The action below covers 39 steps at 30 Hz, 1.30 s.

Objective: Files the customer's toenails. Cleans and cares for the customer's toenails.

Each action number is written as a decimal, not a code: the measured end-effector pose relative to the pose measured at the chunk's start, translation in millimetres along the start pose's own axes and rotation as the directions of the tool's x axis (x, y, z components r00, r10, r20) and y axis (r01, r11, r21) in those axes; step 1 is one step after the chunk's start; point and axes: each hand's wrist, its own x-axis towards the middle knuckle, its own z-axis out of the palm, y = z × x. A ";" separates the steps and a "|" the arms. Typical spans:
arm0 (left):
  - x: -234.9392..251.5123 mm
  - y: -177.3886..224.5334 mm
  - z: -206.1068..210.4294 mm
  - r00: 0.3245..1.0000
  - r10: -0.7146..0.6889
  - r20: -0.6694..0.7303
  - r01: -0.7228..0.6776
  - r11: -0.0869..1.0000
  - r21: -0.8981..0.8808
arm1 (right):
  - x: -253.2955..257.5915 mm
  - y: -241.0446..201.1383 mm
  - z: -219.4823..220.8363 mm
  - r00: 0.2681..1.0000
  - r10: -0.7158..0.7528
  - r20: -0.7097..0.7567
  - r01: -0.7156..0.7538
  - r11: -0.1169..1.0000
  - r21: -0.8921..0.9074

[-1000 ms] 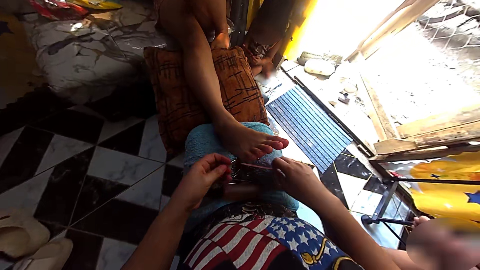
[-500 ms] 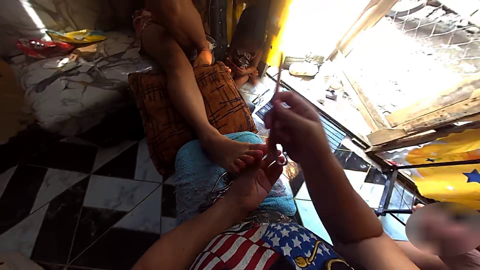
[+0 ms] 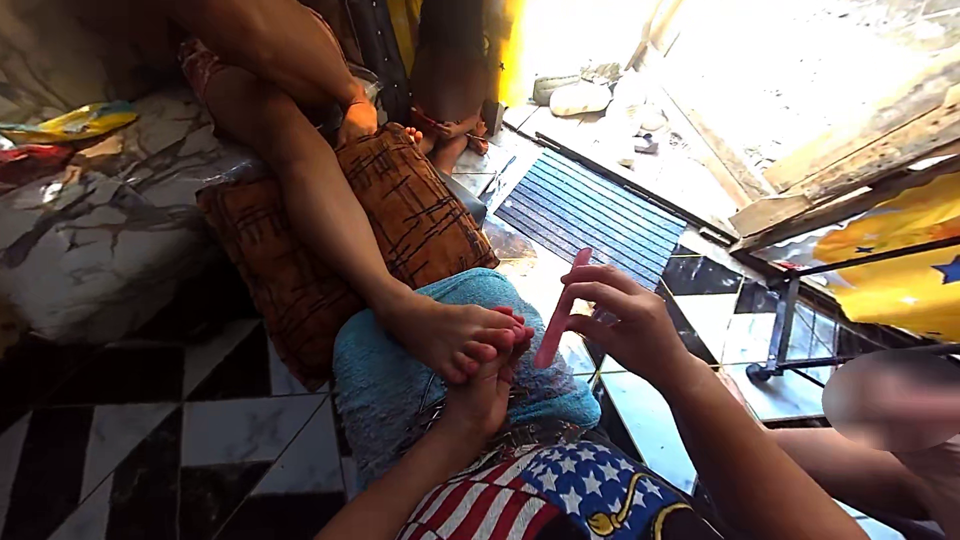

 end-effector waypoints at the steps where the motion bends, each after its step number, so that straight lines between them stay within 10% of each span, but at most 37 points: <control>1: 0.8 -0.7 -0.4 1.000 0.010 0.001 -0.010 1.000 0.006 | 1.5 -0.1 2.4 1.000 -0.014 -0.007 0.014 1.000 -0.022; 39: 2.3 -0.7 -8.8 0.999 0.028 -0.045 -0.024 0.996 0.091 | 34.4 -19.0 14.0 0.965 -0.098 0.244 0.112 0.993 -0.046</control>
